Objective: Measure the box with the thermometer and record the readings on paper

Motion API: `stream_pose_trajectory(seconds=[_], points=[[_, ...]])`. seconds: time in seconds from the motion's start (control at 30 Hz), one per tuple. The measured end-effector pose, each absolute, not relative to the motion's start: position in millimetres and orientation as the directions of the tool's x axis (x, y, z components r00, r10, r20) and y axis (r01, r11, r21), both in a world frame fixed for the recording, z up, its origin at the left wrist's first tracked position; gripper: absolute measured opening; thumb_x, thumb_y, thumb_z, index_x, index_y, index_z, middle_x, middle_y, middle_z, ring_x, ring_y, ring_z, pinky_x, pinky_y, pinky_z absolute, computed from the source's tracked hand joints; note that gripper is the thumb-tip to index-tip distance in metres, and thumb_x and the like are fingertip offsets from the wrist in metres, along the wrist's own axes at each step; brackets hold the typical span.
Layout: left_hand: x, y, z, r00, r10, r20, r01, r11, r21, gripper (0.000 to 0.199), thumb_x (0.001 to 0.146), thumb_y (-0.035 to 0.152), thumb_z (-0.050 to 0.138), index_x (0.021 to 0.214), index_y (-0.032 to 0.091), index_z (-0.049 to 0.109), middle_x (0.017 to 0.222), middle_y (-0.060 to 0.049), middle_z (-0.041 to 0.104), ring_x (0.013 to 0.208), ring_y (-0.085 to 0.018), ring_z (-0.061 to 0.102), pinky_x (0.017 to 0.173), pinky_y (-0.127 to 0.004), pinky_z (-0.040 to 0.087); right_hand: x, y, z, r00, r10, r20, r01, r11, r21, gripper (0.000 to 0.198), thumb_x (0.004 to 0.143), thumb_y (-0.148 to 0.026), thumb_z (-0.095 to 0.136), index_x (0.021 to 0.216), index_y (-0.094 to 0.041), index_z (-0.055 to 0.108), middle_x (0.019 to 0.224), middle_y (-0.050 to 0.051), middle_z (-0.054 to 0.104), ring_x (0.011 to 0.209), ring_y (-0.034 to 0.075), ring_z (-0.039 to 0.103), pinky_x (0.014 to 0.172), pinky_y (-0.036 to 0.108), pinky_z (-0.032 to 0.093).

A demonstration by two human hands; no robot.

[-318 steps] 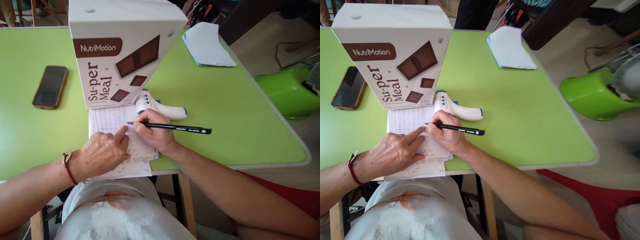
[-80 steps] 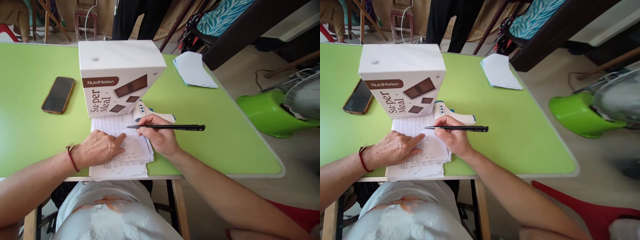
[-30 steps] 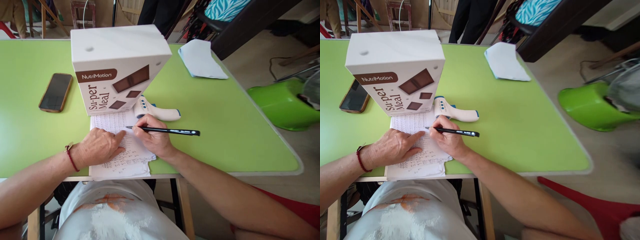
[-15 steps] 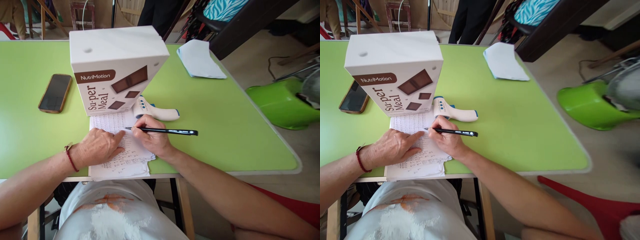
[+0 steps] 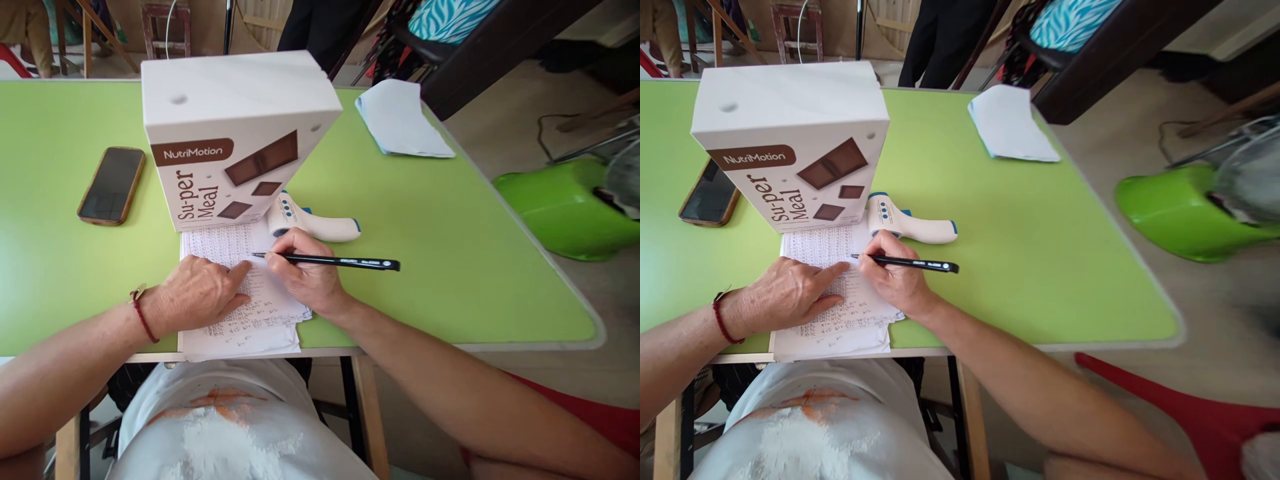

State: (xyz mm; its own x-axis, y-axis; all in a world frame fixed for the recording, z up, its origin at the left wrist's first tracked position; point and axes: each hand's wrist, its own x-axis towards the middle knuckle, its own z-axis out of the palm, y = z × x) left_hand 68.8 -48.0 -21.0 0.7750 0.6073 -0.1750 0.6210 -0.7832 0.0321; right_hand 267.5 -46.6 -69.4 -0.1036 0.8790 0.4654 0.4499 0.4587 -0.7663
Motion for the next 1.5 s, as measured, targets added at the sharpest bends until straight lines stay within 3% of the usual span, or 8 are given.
stream_pose_trajectory(seconds=[0.47,1.33,1.5], points=[[68.9,-48.5,-19.1,0.761,0.616,-0.205,0.635,-0.771,0.042,0.042,0.1,0.041,0.051,0.131,0.012,0.055,0.079,-0.006,0.075,0.061,-0.025,0.069,0.045,-0.032,0.033,269.2,-47.4,-69.1,-0.088,0.891,0.444,0.423,0.437,-0.794,0.015,0.077,-0.018,0.057,0.068,-0.024,0.047,0.057,-0.006,0.05,0.049,0.01,0.042,0.048,0.026,0.035],[68.1,-48.6,-20.2,0.78,0.607,-0.151,0.618,-0.785,0.037,0.04,0.099,0.04,0.053,0.126,0.012,0.056,0.074,-0.005,0.074,0.058,-0.023,0.068,0.044,-0.032,0.028,267.3,-47.2,-69.9,-0.065,0.895,0.441,0.478,0.416,-0.774,0.015,0.075,-0.019,0.055,0.066,-0.025,0.044,0.056,-0.007,0.048,0.047,0.01,0.039,0.047,0.026,0.034],[67.3,-48.0,-21.4,0.777,0.611,-0.149,0.622,-0.782,0.035,0.041,0.099,0.04,0.053,0.128,0.012,0.056,0.074,-0.005,0.074,0.058,-0.024,0.068,0.044,-0.032,0.029,268.9,-49.8,-70.7,0.002,0.854,0.521,0.494,0.452,-0.742,0.016,0.078,-0.022,0.058,0.069,-0.026,0.046,0.055,-0.006,0.049,0.048,0.012,0.046,0.048,0.028,0.04]])
